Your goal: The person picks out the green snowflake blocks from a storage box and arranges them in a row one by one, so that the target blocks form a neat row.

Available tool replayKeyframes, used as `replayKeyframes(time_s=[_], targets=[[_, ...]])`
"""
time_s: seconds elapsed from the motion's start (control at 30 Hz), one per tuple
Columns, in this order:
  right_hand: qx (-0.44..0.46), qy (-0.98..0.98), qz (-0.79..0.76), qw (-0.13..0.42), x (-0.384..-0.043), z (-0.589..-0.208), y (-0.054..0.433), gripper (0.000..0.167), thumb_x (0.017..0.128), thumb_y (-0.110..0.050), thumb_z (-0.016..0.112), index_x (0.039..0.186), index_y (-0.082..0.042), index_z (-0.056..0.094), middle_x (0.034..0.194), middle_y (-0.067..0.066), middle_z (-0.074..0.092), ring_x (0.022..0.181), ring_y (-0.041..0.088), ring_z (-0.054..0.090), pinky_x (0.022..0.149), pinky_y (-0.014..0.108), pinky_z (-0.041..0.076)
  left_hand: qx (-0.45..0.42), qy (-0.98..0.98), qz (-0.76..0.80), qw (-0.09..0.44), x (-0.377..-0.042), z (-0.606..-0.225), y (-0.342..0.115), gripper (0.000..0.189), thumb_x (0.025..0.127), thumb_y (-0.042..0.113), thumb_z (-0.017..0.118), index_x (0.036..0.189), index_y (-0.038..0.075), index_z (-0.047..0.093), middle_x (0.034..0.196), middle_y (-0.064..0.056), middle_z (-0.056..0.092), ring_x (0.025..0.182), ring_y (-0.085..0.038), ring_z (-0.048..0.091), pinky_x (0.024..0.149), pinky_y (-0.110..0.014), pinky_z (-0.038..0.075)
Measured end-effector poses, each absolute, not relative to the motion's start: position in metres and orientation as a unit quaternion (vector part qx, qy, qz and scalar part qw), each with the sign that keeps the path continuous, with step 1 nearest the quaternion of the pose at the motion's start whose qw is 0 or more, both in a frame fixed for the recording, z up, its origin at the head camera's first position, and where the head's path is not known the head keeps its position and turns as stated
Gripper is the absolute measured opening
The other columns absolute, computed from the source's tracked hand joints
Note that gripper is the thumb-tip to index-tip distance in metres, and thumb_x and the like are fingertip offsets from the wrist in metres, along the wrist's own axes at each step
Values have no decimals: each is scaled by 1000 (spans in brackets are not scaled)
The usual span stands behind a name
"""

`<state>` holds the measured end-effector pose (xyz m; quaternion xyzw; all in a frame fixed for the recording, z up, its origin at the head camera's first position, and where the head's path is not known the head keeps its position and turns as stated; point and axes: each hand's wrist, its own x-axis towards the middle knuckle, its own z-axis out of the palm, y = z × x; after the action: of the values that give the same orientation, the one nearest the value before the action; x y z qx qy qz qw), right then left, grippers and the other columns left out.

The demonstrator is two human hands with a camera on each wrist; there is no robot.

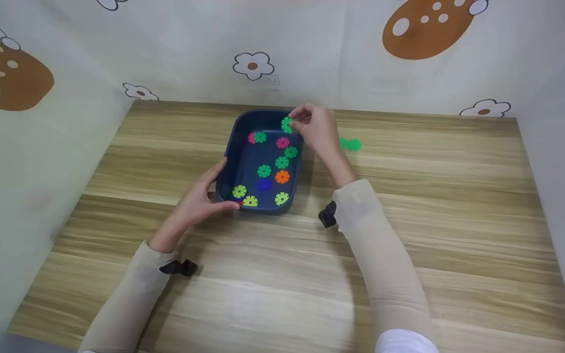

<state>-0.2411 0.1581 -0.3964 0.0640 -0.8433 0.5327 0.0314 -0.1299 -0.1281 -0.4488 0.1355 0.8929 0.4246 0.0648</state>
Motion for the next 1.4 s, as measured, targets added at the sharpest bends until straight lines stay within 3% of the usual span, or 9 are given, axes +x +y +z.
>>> replayKeyframes(time_s=[0.27, 0.67, 1.07, 1.4], targets=[[47, -833, 548, 57, -243, -402, 188, 13, 85, -2, 72, 97, 4, 70, 85, 9, 66, 71, 10, 65, 66, 19, 55, 133, 894, 423, 67, -129, -449, -128, 113, 68, 50, 84, 155, 14, 22, 157, -13, 23, 141, -25, 24, 113, -39, 25], [-11, -824, 564, 54, -243, -414, 231, 18, 86, -2, 72, 100, 7, 67, 82, 2, 65, 70, 6, 63, 65, 17, 54, 128, 894, 424, 70, -128, -448, -128, 113, 68, 49, 84, 155, 15, 21, 157, -14, 22, 141, -27, 25, 112, -40, 25], [-46, -863, 496, 81, -238, -434, 267, 17, 86, -6, 70, 99, 5, 68, 80, -6, 64, 72, 0, 59, 66, 13, 48, 127, 897, 416, 75, -129, -446, -127, 113, 69, 50, 84, 155, 15, 21, 157, -13, 23, 142, -25, 24, 113, -40, 25], [-80, -865, 491, 66, -232, -444, 286, 19, 86, -5, 71, 103, 4, 68, 81, -8, 63, 73, 0, 58, 66, 12, 47, 124, 896, 420, 78, -128, -446, -127, 114, 68, 52, 83, 156, 17, 19, 158, -12, 21, 142, -25, 23, 113, -40, 25]])
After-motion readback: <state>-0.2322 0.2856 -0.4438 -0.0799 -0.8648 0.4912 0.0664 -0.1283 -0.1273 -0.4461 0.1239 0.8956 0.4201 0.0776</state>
